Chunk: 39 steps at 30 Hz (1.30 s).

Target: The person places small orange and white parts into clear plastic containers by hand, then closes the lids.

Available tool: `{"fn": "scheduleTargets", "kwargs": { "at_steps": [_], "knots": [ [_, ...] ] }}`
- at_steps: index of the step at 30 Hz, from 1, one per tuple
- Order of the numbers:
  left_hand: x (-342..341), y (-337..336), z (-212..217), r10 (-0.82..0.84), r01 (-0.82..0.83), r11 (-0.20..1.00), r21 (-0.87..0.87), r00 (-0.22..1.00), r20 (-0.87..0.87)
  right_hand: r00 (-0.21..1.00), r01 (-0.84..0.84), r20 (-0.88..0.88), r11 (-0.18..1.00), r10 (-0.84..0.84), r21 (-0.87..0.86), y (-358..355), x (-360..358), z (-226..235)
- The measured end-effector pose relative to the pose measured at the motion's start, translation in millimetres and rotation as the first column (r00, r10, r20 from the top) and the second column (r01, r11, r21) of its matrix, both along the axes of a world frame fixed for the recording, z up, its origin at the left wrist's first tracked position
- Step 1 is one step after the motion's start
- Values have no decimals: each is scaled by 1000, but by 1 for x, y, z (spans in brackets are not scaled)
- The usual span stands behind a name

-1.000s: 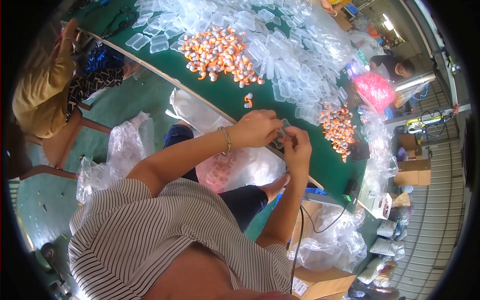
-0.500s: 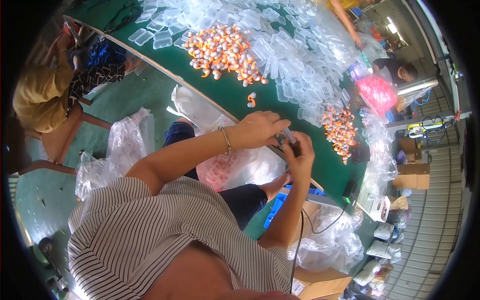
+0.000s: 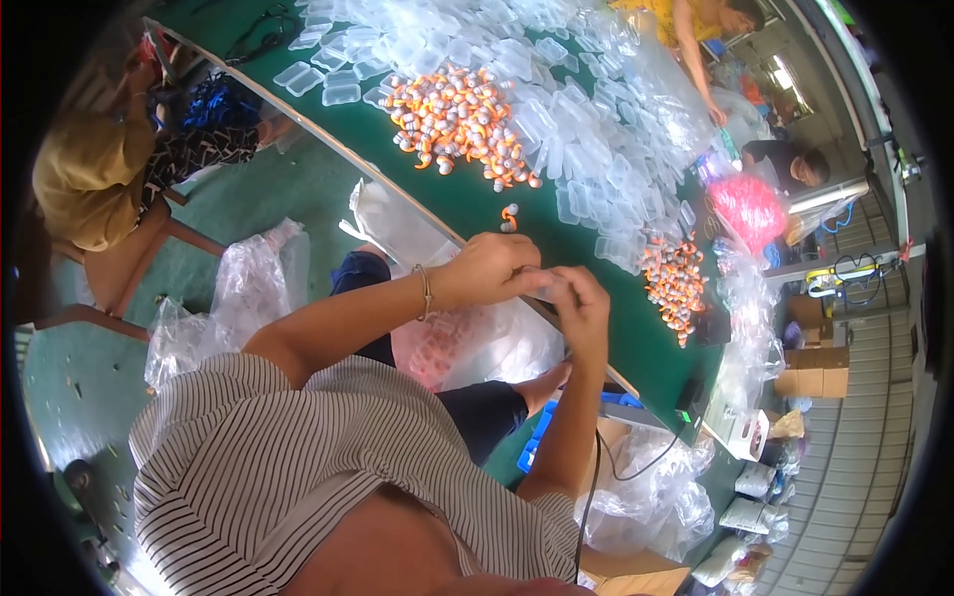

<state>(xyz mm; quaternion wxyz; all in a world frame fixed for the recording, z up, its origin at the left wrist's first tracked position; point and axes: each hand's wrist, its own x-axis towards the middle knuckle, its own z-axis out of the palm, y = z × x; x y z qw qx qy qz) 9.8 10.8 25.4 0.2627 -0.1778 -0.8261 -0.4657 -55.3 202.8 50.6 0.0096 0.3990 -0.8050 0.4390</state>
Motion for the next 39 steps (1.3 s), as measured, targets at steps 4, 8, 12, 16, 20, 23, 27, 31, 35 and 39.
{"fn": "scheduleTargets", "kwargs": {
  "at_steps": [4,8,12,16,20,23,27,31,35,39],
  "knots": [
    [23,6,-6,73,-48,961,-271,994,84,841,340,-468,938,-272,65,-40,-50,4],
    [27,2,-8,136,-130,958,-257,991,4,590,546,-753,831,-293,105,-48,-80,-16],
    [3,-25,7,375,-373,909,-186,927,-26,820,382,-452,924,-350,-22,-29,-54,-12],
    [-14,-29,-10,373,-370,885,-281,927,-45,930,223,-306,975,-204,28,-4,-10,3],
    [-11,-25,-11,299,-322,908,-269,946,-125,955,150,-273,982,-113,119,16,6,-1],
    [-11,-23,-7,226,-237,950,-204,971,-76,810,468,-344,877,-475,-111,46,-28,-6],
    [-13,-18,-3,225,-221,971,-86,974,39,449,870,-502,490,-739,58,88,-91,-29],
    [-12,-16,-4,236,-229,948,-221,972,5,392,919,-487,311,-781,242,92,-118,-29],
    [-15,-21,-13,212,-218,950,-222,976,-52,383,924,-535,302,-753,237,85,-101,-21],
    [-13,-10,1,150,-147,989,-32,984,101,603,775,-212,628,-769,-73,93,-67,-35]
  ]
}}
